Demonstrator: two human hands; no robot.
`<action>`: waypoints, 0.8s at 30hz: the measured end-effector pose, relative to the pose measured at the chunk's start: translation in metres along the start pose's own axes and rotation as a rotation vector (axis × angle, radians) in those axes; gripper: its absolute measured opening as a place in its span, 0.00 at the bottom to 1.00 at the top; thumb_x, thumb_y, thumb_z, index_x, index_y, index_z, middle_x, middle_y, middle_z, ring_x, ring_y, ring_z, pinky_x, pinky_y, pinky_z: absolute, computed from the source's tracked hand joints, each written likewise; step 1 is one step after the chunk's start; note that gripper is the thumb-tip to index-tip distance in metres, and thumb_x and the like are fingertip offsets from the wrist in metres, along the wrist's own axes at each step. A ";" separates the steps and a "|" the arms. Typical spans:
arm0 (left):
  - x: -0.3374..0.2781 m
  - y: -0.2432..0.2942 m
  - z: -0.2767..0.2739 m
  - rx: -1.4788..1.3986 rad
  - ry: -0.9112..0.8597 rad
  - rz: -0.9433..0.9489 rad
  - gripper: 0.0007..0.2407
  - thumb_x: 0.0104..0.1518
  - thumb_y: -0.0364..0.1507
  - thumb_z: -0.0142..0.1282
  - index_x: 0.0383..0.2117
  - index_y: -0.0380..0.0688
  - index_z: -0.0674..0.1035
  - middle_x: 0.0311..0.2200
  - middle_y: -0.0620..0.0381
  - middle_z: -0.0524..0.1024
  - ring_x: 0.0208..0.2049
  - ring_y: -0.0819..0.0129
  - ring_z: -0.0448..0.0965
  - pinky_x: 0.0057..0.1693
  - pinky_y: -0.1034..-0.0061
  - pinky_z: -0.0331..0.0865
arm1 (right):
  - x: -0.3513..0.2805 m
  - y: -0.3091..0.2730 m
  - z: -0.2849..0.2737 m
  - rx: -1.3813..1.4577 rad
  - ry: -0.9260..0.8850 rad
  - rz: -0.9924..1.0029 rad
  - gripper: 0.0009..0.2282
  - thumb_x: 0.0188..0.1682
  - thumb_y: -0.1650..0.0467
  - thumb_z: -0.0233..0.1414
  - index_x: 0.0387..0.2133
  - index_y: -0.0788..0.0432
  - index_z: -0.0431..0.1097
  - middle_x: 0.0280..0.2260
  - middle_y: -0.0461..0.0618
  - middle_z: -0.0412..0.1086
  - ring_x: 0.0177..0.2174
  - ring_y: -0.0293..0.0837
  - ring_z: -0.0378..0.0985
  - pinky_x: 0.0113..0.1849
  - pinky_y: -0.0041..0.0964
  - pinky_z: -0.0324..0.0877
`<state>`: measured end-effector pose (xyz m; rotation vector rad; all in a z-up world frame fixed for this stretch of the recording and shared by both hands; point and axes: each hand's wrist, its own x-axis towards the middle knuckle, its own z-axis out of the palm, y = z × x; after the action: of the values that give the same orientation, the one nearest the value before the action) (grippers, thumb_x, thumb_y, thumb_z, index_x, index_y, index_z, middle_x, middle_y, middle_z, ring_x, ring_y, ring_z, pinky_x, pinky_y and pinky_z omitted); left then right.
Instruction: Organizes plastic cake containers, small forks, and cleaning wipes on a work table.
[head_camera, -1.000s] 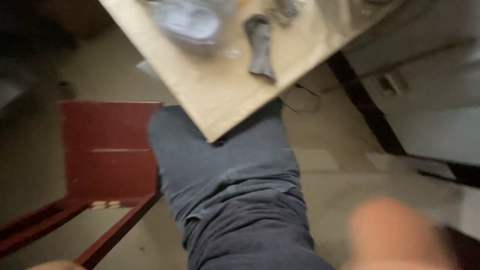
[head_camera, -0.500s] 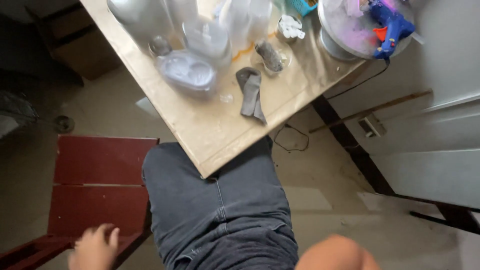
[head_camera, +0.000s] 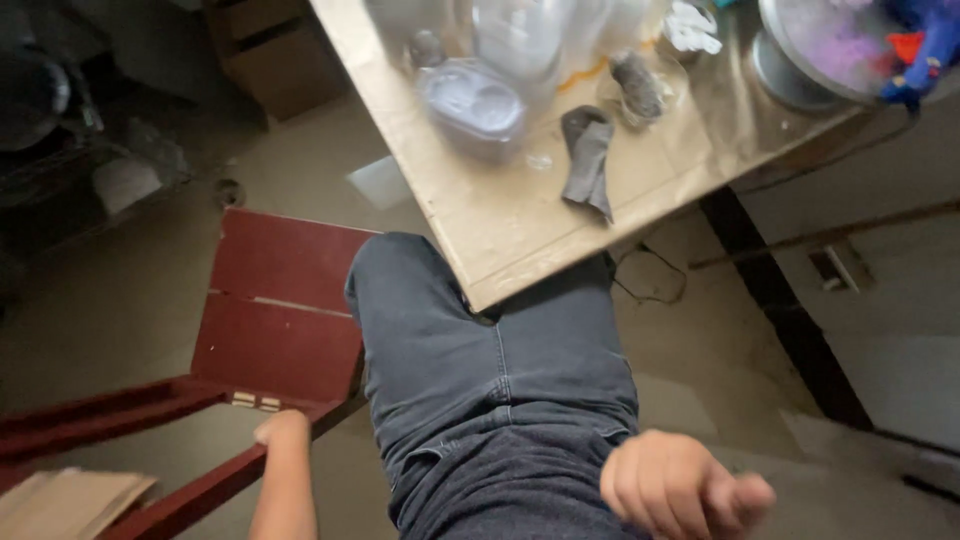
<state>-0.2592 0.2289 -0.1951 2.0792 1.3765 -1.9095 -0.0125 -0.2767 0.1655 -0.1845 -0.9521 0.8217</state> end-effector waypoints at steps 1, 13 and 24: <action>0.020 0.003 0.017 -0.083 0.151 -0.001 0.20 0.61 0.44 0.55 0.55 0.50 0.82 0.58 0.55 0.77 0.58 0.61 0.78 0.59 0.64 0.70 | -0.005 0.002 -0.005 -0.021 0.081 0.049 0.29 0.57 0.49 0.40 0.11 0.54 0.61 0.13 0.46 0.63 0.15 0.46 0.65 0.24 0.41 0.61; 0.020 0.008 0.144 -0.163 0.269 0.051 0.14 0.65 0.32 0.46 0.44 0.53 0.87 0.51 0.58 0.83 0.51 0.63 0.84 0.49 0.69 0.77 | 0.001 0.009 -0.075 -0.307 0.564 0.270 0.23 0.65 0.58 0.36 0.19 0.56 0.59 0.20 0.44 0.59 0.25 0.40 0.60 0.32 0.36 0.60; -0.007 -0.022 0.150 -0.283 0.268 0.050 0.12 0.65 0.31 0.49 0.44 0.53 0.87 0.50 0.60 0.82 0.50 0.65 0.84 0.49 0.69 0.78 | -0.040 0.048 -0.146 -0.612 0.972 0.560 0.15 0.59 0.63 0.41 0.24 0.56 0.65 0.22 0.44 0.65 0.22 0.36 0.65 0.27 0.31 0.64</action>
<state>-0.3923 0.1585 -0.2171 2.2564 1.5191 -1.3594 0.0636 -0.2417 0.0305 -1.3010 -0.1740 0.7778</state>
